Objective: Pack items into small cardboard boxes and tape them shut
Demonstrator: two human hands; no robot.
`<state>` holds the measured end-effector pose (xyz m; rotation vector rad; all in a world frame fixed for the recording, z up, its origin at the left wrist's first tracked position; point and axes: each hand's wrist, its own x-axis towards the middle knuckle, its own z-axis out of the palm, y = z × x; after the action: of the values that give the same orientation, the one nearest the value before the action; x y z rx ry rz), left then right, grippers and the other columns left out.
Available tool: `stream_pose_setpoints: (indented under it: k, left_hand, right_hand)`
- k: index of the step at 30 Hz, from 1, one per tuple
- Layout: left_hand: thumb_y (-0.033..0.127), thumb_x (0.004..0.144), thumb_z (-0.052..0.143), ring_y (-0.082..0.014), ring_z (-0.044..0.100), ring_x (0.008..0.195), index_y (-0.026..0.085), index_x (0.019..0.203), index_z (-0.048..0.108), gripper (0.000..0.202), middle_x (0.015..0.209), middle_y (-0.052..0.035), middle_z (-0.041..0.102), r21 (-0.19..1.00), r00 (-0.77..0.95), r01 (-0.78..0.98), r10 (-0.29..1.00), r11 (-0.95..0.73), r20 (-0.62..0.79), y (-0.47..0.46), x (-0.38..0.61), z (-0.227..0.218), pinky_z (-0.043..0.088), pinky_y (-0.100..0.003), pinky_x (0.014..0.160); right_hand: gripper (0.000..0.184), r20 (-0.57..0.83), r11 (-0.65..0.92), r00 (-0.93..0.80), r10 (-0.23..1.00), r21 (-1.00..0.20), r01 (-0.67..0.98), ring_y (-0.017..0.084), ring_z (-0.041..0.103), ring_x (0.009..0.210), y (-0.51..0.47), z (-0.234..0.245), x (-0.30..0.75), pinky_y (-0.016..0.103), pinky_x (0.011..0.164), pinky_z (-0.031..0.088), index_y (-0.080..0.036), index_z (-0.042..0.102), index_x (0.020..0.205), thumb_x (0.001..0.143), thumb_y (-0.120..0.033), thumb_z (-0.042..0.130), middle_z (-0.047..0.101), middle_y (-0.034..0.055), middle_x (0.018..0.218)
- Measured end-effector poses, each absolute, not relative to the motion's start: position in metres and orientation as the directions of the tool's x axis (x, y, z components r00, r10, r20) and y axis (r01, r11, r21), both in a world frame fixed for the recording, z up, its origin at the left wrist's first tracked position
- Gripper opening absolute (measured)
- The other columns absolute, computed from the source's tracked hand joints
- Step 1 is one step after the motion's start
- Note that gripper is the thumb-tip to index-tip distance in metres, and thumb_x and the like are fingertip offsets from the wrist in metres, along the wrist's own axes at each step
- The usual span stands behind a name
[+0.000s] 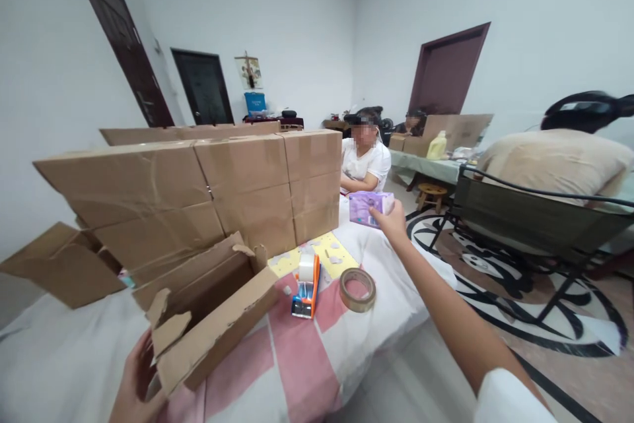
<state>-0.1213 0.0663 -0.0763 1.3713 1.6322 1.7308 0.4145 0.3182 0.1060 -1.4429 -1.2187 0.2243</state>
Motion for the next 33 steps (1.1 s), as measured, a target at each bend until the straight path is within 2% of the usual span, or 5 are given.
stream_pose_setpoints:
  k: [3,9,15,23,33]
  left_hand:
    - [0.055,0.061,0.084,-0.0419,0.036,0.144,0.033,0.149,0.037,0.103,0.157,-0.0108,0.039,0.909,-0.443,0.342,0.813,-0.237,0.378,0.063,-0.114,-0.070,0.051,-0.054,0.103]
    - [0.049,0.061,0.084,-0.0412,0.040,0.142,0.031,0.149,0.036,0.102,0.156,-0.0121,0.040,0.891,-0.410,0.374,0.816,-0.256,0.407,0.063,-0.120,-0.076,0.055,-0.049,0.096]
    - [0.050,0.070,0.077,-0.0390,0.039,0.142,0.030,0.152,0.033,0.095,0.155,-0.0112,0.040,0.875,-0.423,0.404,0.793,-0.268,0.438,0.061,-0.106,-0.065,0.051,-0.049,0.099]
    - [0.049,0.069,0.077,-0.0395,0.040,0.140,0.029,0.151,0.033,0.095,0.153,-0.0122,0.039,0.866,-0.415,0.427,0.795,-0.261,0.443,0.057,-0.104,-0.060,0.051,-0.049,0.099]
    - [0.039,0.068,0.079,-0.0390,0.040,0.140,0.031,0.152,0.031,0.097,0.154,-0.0121,0.037,0.857,-0.331,0.438,0.838,-0.270,0.433,0.054,-0.114,-0.065,0.052,-0.048,0.099]
  right_hand:
    - [0.057,0.453,0.023,0.484,0.749,-0.748,0.663,0.032,0.062,0.101,0.346,0.113,0.424,0.047,0.092,0.050,-0.017,0.053,0.109,0.065,-0.044,0.078,0.065,0.0132,0.106]
    - [0.062,0.454,-0.142,0.497,0.740,-0.616,0.775,0.036,0.057,0.114,0.361,0.111,0.412,0.047,0.096,0.047,-0.015,0.048,0.119,0.071,-0.046,0.074,0.058,0.0188,0.121]
    - [0.063,0.414,-0.181,0.520,0.747,-0.626,0.759,0.037,0.056,0.115,0.368,0.097,0.405,0.047,0.096,0.046,-0.016,0.046,0.120,0.072,-0.045,0.074,0.056,0.0187,0.122]
    - [0.066,0.409,-0.230,0.575,0.709,-0.636,0.737,0.040,0.050,0.121,0.373,0.087,0.408,0.049,0.098,0.043,-0.014,0.043,0.124,0.072,-0.042,0.073,0.050,0.0222,0.129]
    - [0.062,0.466,-0.242,0.559,0.686,-0.578,0.779,0.038,0.049,0.120,0.368,0.079,0.409,0.049,0.099,0.042,-0.017,0.043,0.124,0.075,-0.044,0.070,0.050,0.0190,0.128]
